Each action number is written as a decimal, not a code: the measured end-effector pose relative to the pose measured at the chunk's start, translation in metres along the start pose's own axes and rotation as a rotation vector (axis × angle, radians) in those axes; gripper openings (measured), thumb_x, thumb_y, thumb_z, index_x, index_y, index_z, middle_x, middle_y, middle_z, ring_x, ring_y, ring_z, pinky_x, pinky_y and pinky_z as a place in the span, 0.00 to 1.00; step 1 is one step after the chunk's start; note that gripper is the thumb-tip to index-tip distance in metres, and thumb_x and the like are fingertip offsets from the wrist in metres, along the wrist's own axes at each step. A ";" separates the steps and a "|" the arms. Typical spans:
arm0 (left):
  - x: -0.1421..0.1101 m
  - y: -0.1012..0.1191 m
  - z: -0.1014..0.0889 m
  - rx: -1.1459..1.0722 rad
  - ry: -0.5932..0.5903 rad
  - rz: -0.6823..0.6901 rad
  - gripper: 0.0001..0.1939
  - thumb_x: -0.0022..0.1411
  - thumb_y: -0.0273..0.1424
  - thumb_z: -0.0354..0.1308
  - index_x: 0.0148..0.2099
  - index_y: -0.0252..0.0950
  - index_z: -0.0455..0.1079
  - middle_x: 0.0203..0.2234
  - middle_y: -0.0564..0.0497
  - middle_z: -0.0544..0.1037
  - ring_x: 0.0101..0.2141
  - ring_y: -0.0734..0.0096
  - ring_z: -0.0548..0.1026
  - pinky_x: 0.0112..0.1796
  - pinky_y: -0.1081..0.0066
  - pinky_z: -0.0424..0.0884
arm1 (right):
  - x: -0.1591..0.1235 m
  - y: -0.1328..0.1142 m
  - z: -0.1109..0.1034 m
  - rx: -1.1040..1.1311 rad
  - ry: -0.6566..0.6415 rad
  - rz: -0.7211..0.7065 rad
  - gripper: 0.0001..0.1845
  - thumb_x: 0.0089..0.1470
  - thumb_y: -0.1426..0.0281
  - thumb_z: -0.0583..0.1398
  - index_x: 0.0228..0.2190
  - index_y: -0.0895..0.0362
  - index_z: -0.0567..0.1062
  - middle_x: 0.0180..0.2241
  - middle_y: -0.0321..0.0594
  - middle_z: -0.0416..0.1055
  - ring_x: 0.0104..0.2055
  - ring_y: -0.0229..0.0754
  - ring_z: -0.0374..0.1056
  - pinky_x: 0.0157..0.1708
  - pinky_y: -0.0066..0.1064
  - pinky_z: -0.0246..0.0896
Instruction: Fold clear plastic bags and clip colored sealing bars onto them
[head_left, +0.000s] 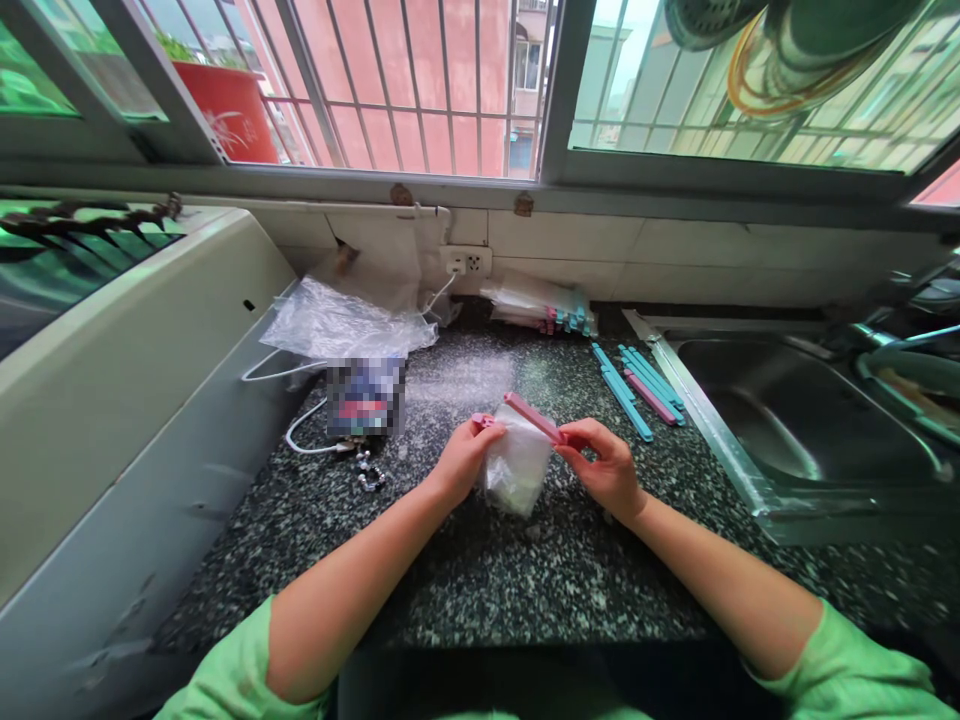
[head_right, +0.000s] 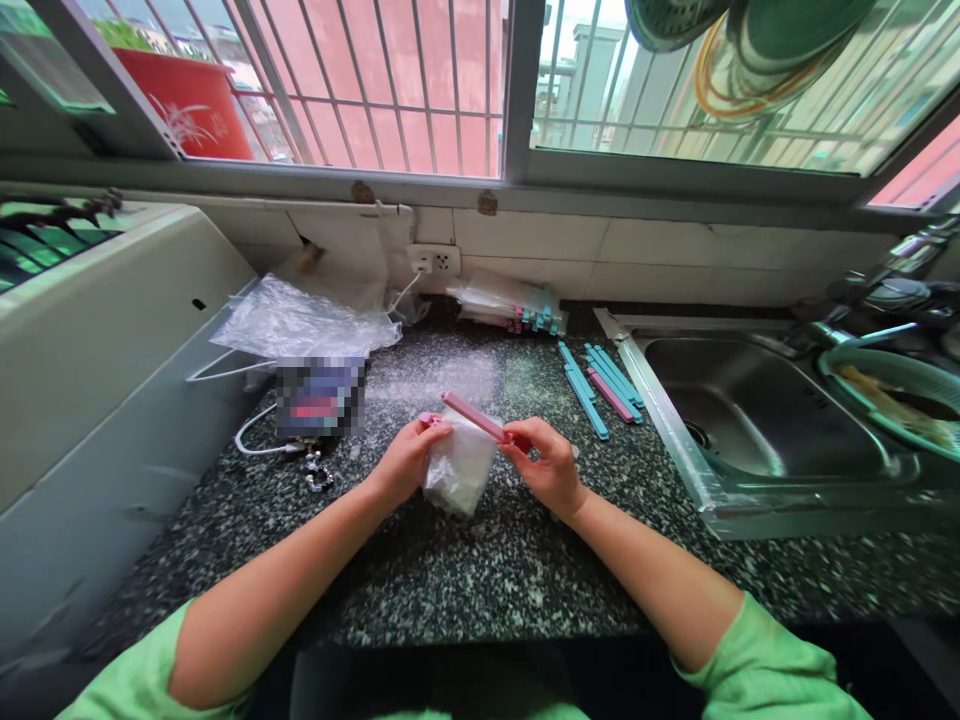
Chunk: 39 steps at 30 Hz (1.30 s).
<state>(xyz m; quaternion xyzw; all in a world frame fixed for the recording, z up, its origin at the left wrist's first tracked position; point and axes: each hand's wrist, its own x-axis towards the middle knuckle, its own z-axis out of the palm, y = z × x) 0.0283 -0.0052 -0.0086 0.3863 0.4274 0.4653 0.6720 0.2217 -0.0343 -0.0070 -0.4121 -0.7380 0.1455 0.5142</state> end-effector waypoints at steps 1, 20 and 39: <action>0.000 0.000 0.000 0.001 0.002 0.001 0.16 0.39 0.38 0.63 0.26 0.33 0.65 0.20 0.55 0.67 0.22 0.77 0.62 0.26 0.75 0.57 | 0.000 0.000 0.000 -0.010 -0.004 -0.015 0.05 0.51 0.71 0.60 0.34 0.54 0.72 0.26 0.35 0.68 0.25 0.33 0.63 0.26 0.27 0.64; 0.002 0.003 -0.001 0.005 0.014 0.041 0.11 0.37 0.33 0.61 0.27 0.33 0.71 0.22 0.53 0.73 0.25 0.73 0.66 0.29 0.75 0.60 | -0.001 0.001 0.003 -0.060 -0.059 -0.027 0.09 0.52 0.71 0.58 0.36 0.53 0.75 0.29 0.39 0.69 0.28 0.35 0.67 0.27 0.28 0.67; -0.004 0.009 0.001 0.084 -0.020 0.144 0.18 0.38 0.43 0.66 0.23 0.33 0.68 0.18 0.56 0.67 0.23 0.77 0.61 0.25 0.76 0.56 | 0.001 0.001 0.004 0.106 -0.274 0.378 0.11 0.50 0.62 0.58 0.26 0.57 0.72 0.19 0.34 0.67 0.20 0.34 0.61 0.20 0.25 0.57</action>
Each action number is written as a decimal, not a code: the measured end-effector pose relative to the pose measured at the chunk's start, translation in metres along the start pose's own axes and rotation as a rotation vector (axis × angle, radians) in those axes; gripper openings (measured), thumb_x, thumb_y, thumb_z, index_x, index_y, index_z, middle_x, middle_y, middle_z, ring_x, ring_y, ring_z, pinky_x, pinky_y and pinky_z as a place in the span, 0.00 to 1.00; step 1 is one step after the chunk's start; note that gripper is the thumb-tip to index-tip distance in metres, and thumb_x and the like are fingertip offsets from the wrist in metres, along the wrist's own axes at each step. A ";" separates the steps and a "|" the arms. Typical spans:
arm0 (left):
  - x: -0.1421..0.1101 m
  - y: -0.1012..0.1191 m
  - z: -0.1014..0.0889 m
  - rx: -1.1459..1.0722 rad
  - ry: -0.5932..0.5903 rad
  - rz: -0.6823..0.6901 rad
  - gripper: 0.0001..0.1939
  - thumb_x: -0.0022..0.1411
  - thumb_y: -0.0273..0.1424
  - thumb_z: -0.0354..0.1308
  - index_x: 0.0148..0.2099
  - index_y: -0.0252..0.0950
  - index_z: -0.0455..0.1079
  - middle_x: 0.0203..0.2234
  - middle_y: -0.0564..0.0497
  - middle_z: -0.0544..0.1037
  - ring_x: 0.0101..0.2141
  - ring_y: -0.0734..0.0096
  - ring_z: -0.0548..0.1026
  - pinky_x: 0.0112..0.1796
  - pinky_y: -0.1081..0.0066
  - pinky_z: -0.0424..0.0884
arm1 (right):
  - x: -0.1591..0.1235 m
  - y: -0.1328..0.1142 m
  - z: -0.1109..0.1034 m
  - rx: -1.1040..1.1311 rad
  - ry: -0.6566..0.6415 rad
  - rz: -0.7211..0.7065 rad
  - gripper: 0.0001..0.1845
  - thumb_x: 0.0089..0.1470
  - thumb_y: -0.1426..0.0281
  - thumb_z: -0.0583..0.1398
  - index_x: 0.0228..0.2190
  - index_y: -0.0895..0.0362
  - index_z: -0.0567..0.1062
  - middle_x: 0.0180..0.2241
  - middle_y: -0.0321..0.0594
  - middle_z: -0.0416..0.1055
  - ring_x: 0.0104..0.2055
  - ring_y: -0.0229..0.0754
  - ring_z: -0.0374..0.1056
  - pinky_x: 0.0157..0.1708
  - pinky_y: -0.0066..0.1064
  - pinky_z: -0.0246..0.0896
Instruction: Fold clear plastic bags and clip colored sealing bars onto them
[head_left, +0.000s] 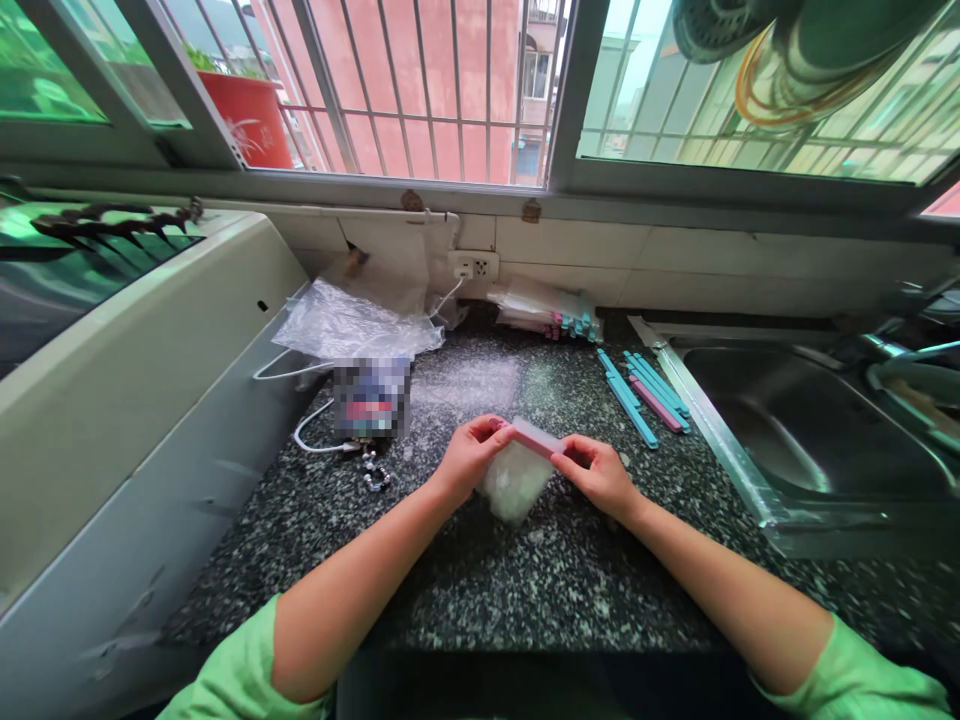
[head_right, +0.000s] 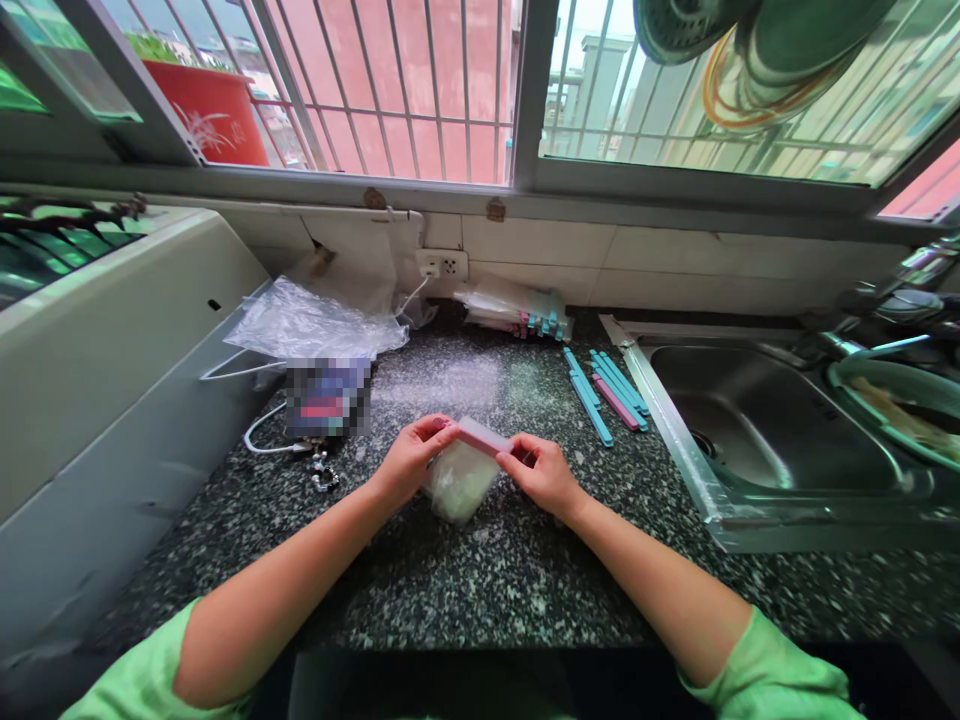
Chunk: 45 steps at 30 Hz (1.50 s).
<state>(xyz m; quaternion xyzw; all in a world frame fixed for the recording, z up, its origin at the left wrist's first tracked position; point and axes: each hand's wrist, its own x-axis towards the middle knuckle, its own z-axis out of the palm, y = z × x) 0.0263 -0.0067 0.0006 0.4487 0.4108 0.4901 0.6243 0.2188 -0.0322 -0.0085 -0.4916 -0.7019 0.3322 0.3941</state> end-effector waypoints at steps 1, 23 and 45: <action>0.000 0.000 0.000 0.001 0.002 0.004 0.18 0.38 0.43 0.66 0.22 0.33 0.68 0.18 0.55 0.67 0.23 0.77 0.61 0.26 0.76 0.56 | 0.000 0.000 0.000 0.007 -0.005 0.010 0.11 0.50 0.62 0.58 0.24 0.57 0.71 0.19 0.33 0.66 0.20 0.34 0.61 0.20 0.25 0.56; 0.004 -0.006 -0.005 0.282 -0.288 -0.107 0.24 0.42 0.51 0.59 0.19 0.33 0.62 0.12 0.58 0.62 0.17 0.80 0.58 0.22 0.76 0.53 | 0.005 -0.001 -0.009 0.136 0.292 0.052 0.14 0.46 0.58 0.59 0.25 0.57 0.70 0.19 0.32 0.63 0.21 0.34 0.56 0.23 0.26 0.54; 0.020 -0.022 -0.003 0.008 0.023 0.131 0.18 0.43 0.44 0.63 0.29 0.33 0.70 0.21 0.55 0.71 0.23 0.76 0.66 0.26 0.76 0.63 | 0.022 0.021 0.014 -0.485 0.175 -0.430 0.06 0.53 0.68 0.56 0.31 0.56 0.71 0.26 0.39 0.71 0.29 0.39 0.66 0.31 0.29 0.60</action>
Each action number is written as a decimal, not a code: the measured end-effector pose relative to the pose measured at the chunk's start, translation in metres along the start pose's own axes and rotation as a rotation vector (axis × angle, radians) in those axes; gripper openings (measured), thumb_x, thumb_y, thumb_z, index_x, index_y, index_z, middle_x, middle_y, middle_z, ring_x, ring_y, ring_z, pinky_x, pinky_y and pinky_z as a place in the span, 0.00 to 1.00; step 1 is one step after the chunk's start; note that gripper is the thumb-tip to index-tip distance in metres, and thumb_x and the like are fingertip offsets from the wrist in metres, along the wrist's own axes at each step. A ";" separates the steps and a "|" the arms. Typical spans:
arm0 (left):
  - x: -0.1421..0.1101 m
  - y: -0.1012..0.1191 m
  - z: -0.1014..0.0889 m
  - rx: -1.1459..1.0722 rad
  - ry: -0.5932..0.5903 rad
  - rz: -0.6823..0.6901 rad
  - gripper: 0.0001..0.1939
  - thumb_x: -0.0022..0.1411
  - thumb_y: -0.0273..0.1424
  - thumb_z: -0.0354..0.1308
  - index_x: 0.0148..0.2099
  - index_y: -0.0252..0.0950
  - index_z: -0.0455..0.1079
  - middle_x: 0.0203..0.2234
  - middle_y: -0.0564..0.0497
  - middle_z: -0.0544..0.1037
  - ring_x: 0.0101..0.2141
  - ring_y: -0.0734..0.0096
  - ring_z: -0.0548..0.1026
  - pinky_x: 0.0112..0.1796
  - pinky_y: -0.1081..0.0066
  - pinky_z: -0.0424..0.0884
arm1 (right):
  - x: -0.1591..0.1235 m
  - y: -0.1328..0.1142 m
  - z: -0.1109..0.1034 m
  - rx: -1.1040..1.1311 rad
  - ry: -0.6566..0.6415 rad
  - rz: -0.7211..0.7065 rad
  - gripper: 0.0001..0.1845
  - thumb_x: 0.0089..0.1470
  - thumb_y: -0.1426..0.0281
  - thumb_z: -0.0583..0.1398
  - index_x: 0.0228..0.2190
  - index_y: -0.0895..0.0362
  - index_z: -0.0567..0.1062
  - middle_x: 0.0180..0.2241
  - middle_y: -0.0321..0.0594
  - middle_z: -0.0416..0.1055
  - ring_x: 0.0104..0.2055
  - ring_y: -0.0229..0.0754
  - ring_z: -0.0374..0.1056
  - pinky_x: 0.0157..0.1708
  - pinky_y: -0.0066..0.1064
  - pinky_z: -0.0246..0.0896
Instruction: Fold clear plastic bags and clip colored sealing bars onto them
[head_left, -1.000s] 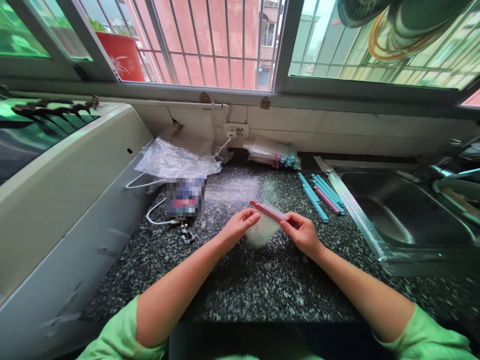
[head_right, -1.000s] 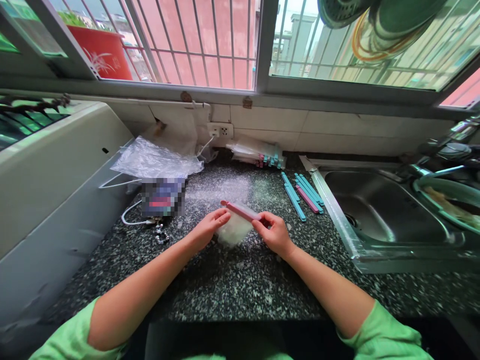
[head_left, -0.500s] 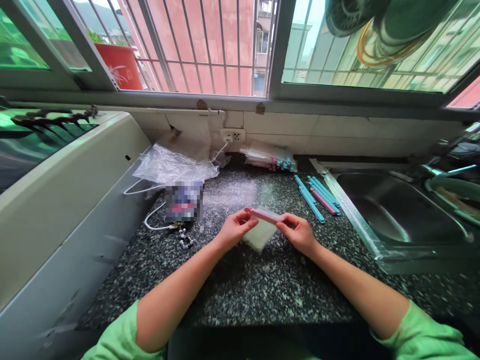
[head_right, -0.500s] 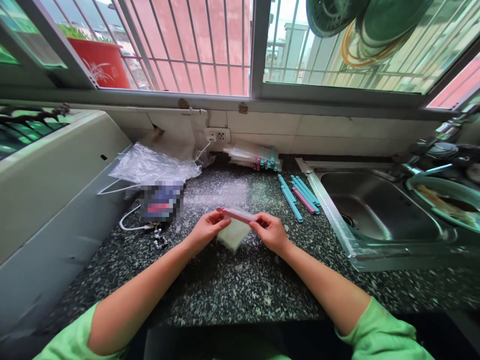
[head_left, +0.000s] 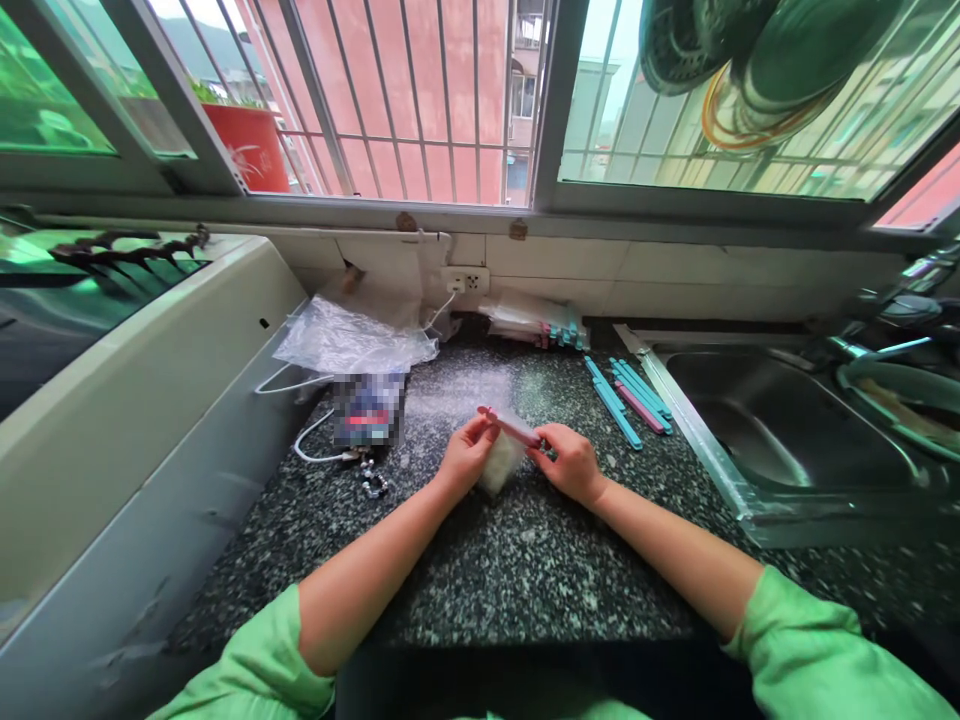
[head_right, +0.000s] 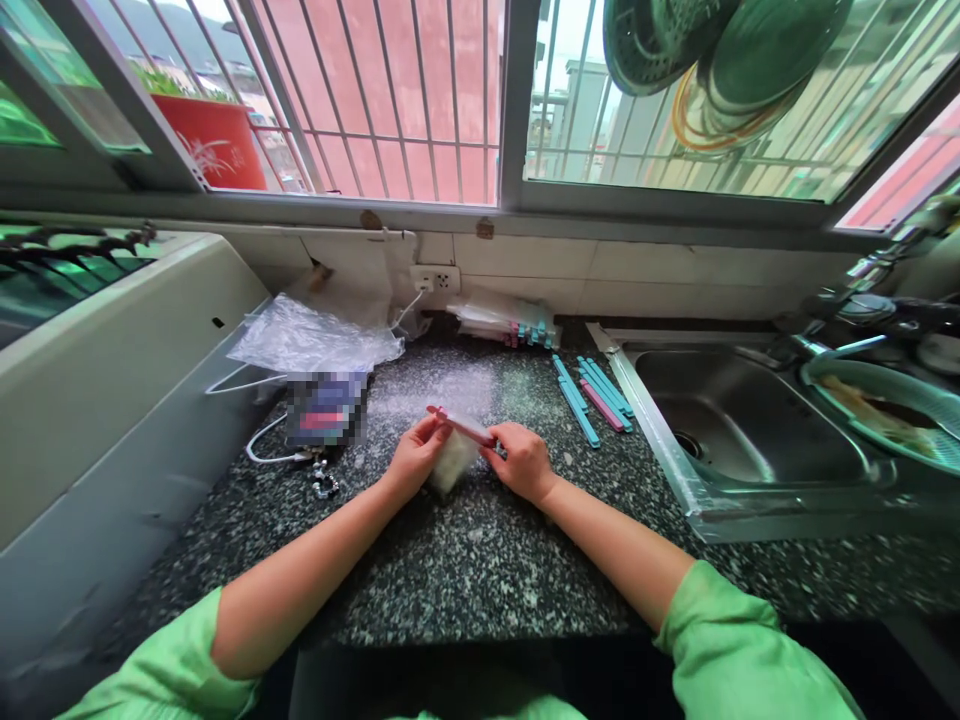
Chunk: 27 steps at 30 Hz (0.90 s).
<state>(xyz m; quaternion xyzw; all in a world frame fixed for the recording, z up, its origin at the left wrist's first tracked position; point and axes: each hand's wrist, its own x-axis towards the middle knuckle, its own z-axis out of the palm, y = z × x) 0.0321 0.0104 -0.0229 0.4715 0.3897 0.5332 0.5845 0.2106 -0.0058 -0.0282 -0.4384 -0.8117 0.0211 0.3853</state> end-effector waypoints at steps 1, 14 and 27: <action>0.004 -0.002 0.000 0.014 0.013 0.007 0.18 0.44 0.44 0.62 0.30 0.34 0.69 0.21 0.55 0.71 0.23 0.76 0.66 0.27 0.76 0.63 | 0.004 0.005 0.003 -0.039 -0.001 -0.024 0.06 0.53 0.68 0.55 0.31 0.56 0.71 0.27 0.40 0.72 0.30 0.40 0.66 0.32 0.29 0.60; 0.123 -0.018 0.035 0.648 0.259 0.440 0.30 0.56 0.32 0.53 0.61 0.37 0.53 0.37 0.49 0.69 0.23 0.78 0.65 0.30 0.75 0.65 | 0.099 0.089 0.028 -0.277 0.324 0.479 0.16 0.54 0.65 0.51 0.32 0.60 0.75 0.29 0.48 0.74 0.33 0.46 0.68 0.33 0.32 0.55; 0.196 -0.024 0.053 1.091 0.170 0.551 0.28 0.55 0.25 0.50 0.59 0.37 0.58 0.49 0.41 0.65 0.46 0.59 0.67 0.47 0.65 0.64 | 0.148 0.145 0.039 -0.355 0.405 0.828 0.20 0.51 0.55 0.55 0.27 0.59 0.76 0.25 0.45 0.73 0.26 0.43 0.66 0.26 0.29 0.47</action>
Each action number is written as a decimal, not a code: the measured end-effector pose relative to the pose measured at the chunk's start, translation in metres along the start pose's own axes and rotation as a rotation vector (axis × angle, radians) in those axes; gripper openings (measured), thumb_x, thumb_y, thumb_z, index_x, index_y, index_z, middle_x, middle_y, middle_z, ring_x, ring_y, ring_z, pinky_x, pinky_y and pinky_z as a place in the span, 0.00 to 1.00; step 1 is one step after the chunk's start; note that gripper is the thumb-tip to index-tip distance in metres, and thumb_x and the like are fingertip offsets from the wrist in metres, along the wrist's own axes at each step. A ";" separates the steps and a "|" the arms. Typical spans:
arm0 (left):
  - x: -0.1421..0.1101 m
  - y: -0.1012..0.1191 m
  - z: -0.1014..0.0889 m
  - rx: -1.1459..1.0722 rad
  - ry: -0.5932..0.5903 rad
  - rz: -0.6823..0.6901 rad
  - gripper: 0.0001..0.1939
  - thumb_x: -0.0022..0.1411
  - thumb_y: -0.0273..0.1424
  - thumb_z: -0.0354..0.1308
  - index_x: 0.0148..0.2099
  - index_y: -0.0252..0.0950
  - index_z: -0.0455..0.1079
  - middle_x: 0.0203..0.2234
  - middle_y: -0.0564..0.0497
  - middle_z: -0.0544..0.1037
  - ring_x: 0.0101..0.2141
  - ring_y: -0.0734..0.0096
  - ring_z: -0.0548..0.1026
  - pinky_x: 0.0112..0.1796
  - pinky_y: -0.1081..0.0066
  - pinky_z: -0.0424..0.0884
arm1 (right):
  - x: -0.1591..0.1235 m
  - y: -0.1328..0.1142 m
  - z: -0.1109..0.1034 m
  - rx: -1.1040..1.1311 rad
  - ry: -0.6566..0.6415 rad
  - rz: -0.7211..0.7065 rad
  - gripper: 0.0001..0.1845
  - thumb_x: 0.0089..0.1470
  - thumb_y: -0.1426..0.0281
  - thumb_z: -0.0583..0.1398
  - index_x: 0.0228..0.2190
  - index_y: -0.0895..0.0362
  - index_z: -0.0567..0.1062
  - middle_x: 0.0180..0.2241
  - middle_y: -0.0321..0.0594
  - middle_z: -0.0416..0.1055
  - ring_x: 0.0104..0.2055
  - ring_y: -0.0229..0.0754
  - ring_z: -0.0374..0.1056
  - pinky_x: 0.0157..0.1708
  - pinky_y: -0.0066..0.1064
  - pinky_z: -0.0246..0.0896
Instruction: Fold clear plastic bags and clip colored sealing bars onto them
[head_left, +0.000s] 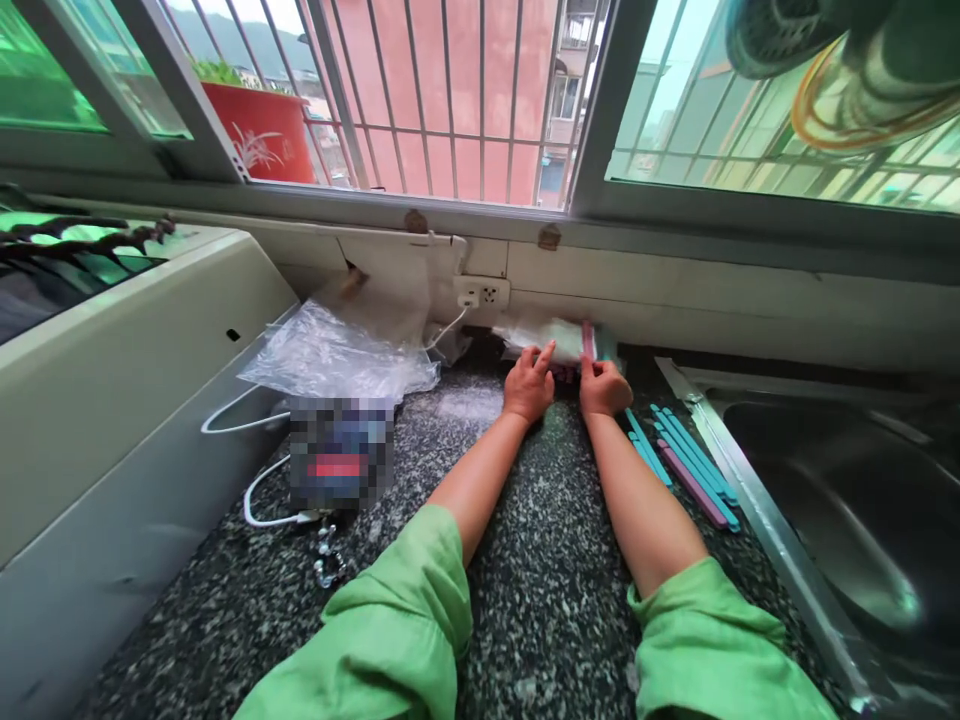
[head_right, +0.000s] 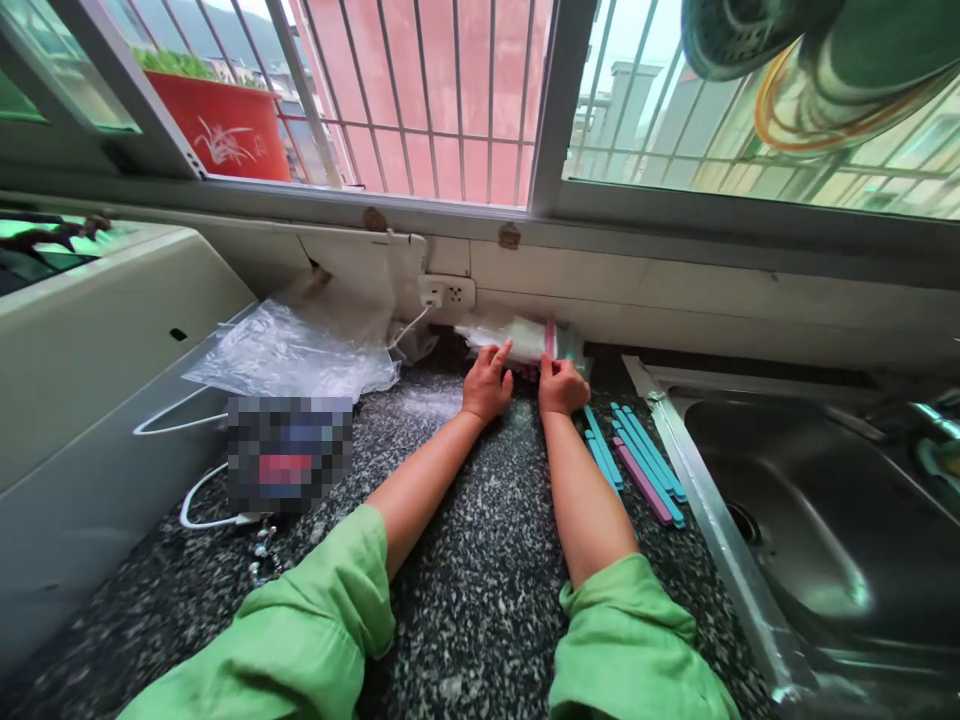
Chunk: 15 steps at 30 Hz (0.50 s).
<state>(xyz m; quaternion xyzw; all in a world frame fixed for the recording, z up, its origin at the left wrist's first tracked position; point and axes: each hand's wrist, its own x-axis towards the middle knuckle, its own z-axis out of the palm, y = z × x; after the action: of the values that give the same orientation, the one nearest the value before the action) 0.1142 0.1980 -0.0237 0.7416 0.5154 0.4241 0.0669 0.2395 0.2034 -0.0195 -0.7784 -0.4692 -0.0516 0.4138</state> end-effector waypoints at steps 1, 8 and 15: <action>0.001 -0.001 0.000 -0.007 0.010 -0.004 0.28 0.55 0.25 0.50 0.59 0.37 0.57 0.49 0.41 0.65 0.46 0.59 0.67 0.47 0.64 0.64 | 0.001 -0.001 0.000 -0.018 -0.002 0.012 0.20 0.51 0.54 0.56 0.26 0.59 0.75 0.24 0.45 0.73 0.26 0.43 0.65 0.25 0.29 0.47; -0.014 -0.004 -0.012 -0.080 0.135 -0.072 0.28 0.52 0.24 0.51 0.57 0.34 0.57 0.47 0.40 0.63 0.48 0.59 0.65 0.50 0.64 0.63 | -0.004 -0.003 -0.001 -0.024 0.032 -0.145 0.20 0.55 0.57 0.50 0.27 0.59 0.72 0.25 0.46 0.69 0.27 0.44 0.64 0.29 0.31 0.49; -0.045 -0.023 -0.046 -0.104 0.294 -0.209 0.25 0.51 0.24 0.51 0.54 0.33 0.58 0.47 0.39 0.63 0.51 0.56 0.63 0.52 0.58 0.60 | -0.053 -0.043 0.002 0.241 -0.298 -0.541 0.14 0.52 0.63 0.53 0.24 0.57 0.72 0.27 0.45 0.71 0.33 0.44 0.65 0.36 0.32 0.54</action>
<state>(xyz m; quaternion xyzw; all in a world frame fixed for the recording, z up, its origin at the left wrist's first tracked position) 0.0611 0.1564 -0.0324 0.6096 0.5714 0.5446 0.0730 0.1765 0.1777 -0.0196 -0.5698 -0.7171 0.0106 0.4013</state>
